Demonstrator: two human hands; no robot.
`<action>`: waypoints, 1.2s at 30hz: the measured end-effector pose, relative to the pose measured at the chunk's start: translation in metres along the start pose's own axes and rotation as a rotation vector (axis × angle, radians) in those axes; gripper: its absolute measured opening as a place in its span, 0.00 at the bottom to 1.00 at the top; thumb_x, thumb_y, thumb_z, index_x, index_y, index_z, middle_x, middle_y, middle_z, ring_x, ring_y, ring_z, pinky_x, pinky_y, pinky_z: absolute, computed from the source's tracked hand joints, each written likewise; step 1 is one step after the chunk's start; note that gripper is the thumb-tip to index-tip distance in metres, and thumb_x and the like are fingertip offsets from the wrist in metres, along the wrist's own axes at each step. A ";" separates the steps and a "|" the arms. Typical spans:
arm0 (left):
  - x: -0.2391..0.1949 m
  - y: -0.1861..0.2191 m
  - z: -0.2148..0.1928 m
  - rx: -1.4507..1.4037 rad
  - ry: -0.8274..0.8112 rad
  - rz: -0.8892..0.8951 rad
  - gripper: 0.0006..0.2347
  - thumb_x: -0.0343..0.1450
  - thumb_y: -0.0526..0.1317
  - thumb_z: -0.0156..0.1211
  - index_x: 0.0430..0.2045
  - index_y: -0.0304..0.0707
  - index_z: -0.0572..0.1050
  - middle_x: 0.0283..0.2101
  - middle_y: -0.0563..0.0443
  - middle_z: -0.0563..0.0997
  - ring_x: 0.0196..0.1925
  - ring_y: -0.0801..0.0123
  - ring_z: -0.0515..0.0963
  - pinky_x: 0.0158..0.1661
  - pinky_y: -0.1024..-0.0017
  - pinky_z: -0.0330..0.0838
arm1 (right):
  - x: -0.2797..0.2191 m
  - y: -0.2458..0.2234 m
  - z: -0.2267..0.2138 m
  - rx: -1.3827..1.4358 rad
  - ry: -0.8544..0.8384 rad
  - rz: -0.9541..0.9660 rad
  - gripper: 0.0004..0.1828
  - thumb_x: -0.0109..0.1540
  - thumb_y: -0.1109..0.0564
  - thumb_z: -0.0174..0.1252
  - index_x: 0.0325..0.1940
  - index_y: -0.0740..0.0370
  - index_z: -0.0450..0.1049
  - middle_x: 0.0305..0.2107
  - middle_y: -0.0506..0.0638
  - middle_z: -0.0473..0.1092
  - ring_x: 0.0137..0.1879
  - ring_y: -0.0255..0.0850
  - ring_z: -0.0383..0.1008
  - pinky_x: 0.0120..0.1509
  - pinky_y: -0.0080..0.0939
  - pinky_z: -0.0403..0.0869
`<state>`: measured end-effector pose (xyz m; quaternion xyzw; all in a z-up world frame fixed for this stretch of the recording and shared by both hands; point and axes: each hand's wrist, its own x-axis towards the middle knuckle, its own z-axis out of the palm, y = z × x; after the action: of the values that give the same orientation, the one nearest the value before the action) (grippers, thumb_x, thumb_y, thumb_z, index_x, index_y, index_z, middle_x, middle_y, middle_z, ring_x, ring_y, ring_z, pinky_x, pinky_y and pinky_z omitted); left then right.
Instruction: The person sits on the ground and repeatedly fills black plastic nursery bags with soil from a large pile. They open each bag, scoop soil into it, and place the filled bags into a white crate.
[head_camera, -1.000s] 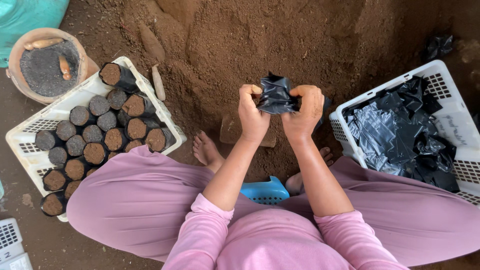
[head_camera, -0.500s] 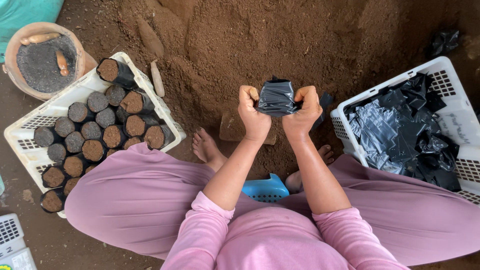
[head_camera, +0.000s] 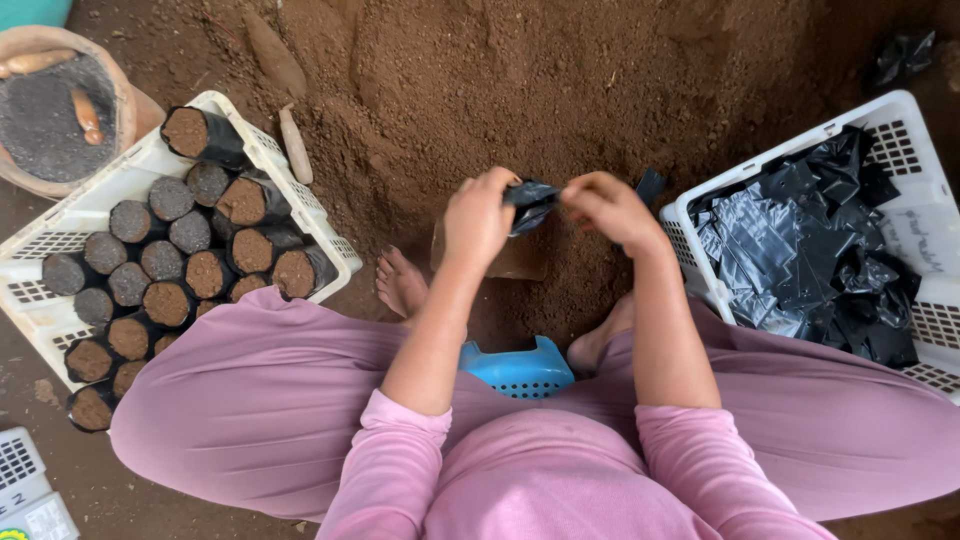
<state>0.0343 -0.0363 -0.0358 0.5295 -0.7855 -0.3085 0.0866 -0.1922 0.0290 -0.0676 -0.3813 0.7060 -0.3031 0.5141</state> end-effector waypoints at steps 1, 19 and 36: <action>0.003 -0.007 -0.003 0.005 0.018 0.006 0.08 0.74 0.35 0.57 0.45 0.43 0.76 0.45 0.48 0.82 0.48 0.61 0.81 0.50 0.62 0.76 | 0.009 0.018 -0.008 0.042 0.062 0.131 0.23 0.66 0.46 0.56 0.57 0.65 0.73 0.44 0.52 0.76 0.48 0.40 0.78 0.48 0.41 0.76; 0.015 -0.004 -0.087 -0.329 0.296 0.126 0.07 0.70 0.27 0.56 0.36 0.39 0.78 0.53 0.51 0.79 0.39 0.61 0.84 0.39 0.69 0.76 | 0.130 0.114 0.015 1.021 0.089 0.428 0.69 0.59 0.20 0.50 0.79 0.64 0.19 0.77 0.63 0.18 0.83 0.59 0.26 0.81 0.59 0.43; 0.037 -0.048 -0.102 -0.376 0.216 -0.070 0.20 0.67 0.27 0.49 0.52 0.38 0.77 0.62 0.51 0.77 0.36 0.63 0.84 0.38 0.72 0.77 | 0.208 0.050 0.055 1.154 0.169 0.227 0.50 0.63 0.24 0.50 0.81 0.54 0.53 0.77 0.56 0.52 0.73 0.50 0.61 0.71 0.57 0.65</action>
<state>0.1029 -0.1214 0.0105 0.5610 -0.6814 -0.3937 0.2568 -0.1887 -0.1240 -0.2271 0.0628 0.5020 -0.6103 0.6095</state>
